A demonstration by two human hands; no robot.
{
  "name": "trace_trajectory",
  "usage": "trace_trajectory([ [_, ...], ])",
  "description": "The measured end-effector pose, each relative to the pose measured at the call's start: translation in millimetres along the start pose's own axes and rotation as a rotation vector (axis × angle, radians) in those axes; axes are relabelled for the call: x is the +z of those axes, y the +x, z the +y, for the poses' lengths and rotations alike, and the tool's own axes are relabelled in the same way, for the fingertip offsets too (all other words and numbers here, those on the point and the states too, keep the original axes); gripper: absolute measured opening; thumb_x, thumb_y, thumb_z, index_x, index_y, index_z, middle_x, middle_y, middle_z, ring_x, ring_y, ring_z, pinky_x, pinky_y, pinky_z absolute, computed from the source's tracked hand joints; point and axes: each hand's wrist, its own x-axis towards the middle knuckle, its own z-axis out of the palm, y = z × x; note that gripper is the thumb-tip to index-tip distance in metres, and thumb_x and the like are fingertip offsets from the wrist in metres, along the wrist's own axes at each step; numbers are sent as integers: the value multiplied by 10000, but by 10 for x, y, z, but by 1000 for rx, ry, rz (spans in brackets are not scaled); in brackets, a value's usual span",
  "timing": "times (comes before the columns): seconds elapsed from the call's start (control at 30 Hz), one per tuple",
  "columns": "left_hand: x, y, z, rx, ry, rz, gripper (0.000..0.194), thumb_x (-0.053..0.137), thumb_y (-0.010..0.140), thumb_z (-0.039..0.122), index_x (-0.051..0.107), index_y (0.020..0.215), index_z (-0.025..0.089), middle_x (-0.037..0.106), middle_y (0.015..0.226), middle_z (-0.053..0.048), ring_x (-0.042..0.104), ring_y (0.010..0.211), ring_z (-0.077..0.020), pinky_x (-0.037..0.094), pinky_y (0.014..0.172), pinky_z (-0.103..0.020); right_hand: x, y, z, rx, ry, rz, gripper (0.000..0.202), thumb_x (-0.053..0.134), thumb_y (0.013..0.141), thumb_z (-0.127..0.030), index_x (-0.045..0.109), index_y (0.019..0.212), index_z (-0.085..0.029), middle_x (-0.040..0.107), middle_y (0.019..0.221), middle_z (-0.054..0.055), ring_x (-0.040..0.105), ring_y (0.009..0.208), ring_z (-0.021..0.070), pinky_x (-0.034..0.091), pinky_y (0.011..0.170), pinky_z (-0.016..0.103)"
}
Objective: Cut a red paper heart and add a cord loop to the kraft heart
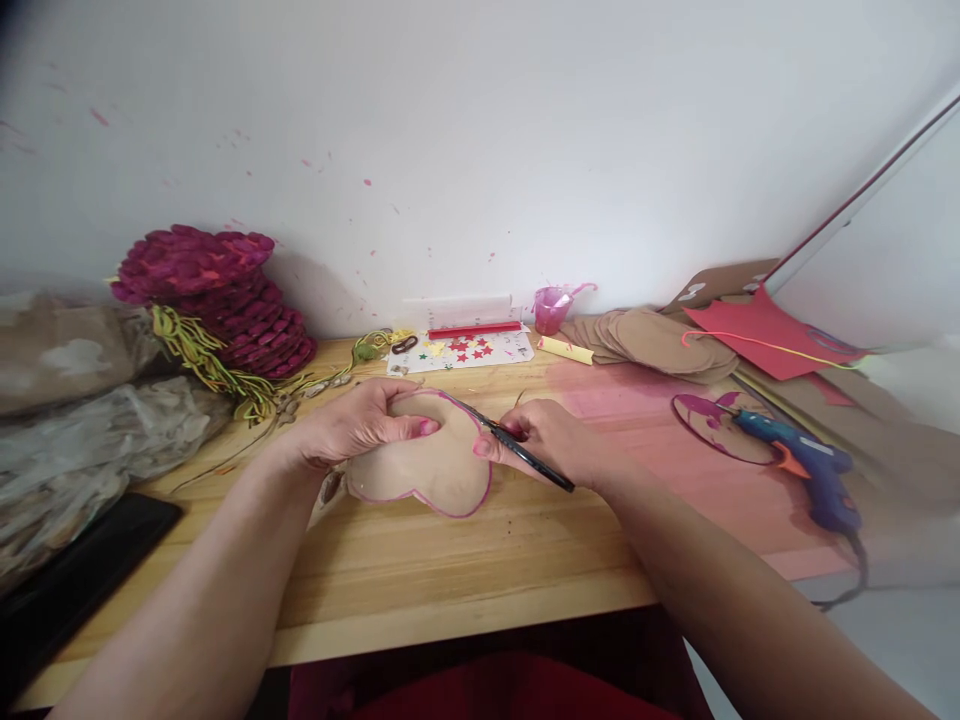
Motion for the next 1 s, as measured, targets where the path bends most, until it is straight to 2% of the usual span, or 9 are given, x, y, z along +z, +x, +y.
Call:
trace_trajectory([
  [0.23, -27, -3, 21, -1, 35, 9, 336, 787, 696, 422, 732, 926, 183, 732, 867, -50, 627, 663, -174, 443, 571, -241, 13, 9, -73, 41, -49, 28, 524, 616, 801, -624, 426, 591, -182, 266, 609, -45, 256, 562, 92, 157, 502, 248],
  [0.37, -53, -13, 39, -23, 8, 60, 385, 824, 663, 444, 742, 937, 186, 732, 839, -47, 624, 646, -164, 437, 551, -232, 29, 33, -69, 37, -64, 73, 540, 633, 774, -646, 449, 576, -178, 280, 595, -44, 272, 556, 93, 167, 499, 247],
  [0.43, -84, -8, 44, 19, -73, 138, 432, 833, 651, 486, 743, 946, 184, 732, 841, -54, 633, 658, -165, 452, 558, -233, 35, 49, -47, 22, -52, 142, 534, 645, 772, -636, 458, 573, -177, 297, 596, -41, 292, 557, 94, 177, 501, 247],
  [0.53, -92, 38, 47, 146, -361, 260, 585, 754, 684, 638, 727, 1042, 176, 742, 927, -98, 680, 739, -213, 521, 615, -283, 31, 68, -17, 27, 34, 276, 527, 643, 785, -624, 440, 575, -185, 300, 559, -46, 297, 521, 90, 165, 490, 249],
  [0.63, 34, 126, 46, 222, -642, 331, 660, 670, 724, 710, 715, 1094, 165, 737, 1062, -136, 705, 883, -259, 560, 639, -298, 24, 76, -12, 49, 194, 364, 547, 633, 786, -643, 389, 575, -202, 296, 506, -59, 285, 469, 80, 156, 469, 246],
  [0.73, 292, 208, 32, 202, -820, 482, 520, 764, 737, 550, 698, 1139, 229, 724, 1166, -77, 698, 963, -217, 571, 645, -245, 37, 79, -26, 59, 282, 403, 556, 650, 765, -660, 387, 583, -206, 314, 485, -64, 293, 439, 74, 164, 448, 238],
  [0.8, 473, 240, 17, 197, -885, 546, 504, 833, 713, 387, 677, 1177, 268, 714, 1212, -42, 684, 1036, -200, 584, 728, -240, 59, 79, -40, 74, 308, 395, 550, 667, 748, -664, 407, 596, -205, 322, 477, -68, 300, 424, 73, 170, 432, 233],
  [0.87, 610, 256, 7, 190, -927, 578, 544, 861, 684, 309, 666, 1191, 272, 720, 1204, -39, 673, 1091, -212, 588, 828, -275, 85, 79, -51, 97, 345, 372, 548, 675, 737, -671, 419, 608, -205, 333, 472, -69, 312, 411, 74, 184, 417, 231],
  [1.0, 709, 264, 4, 226, -882, 666, 633, 908, 602, 235, 662, 1186, 233, 748, 1117, -65, 689, 1078, -236, 574, 921, -335, 126, 87, -36, 139, 352, 356, 559, 681, 730, -679, 403, 615, -209, 368, 482, -61, 346, 398, 78, 220, 391, 232],
])
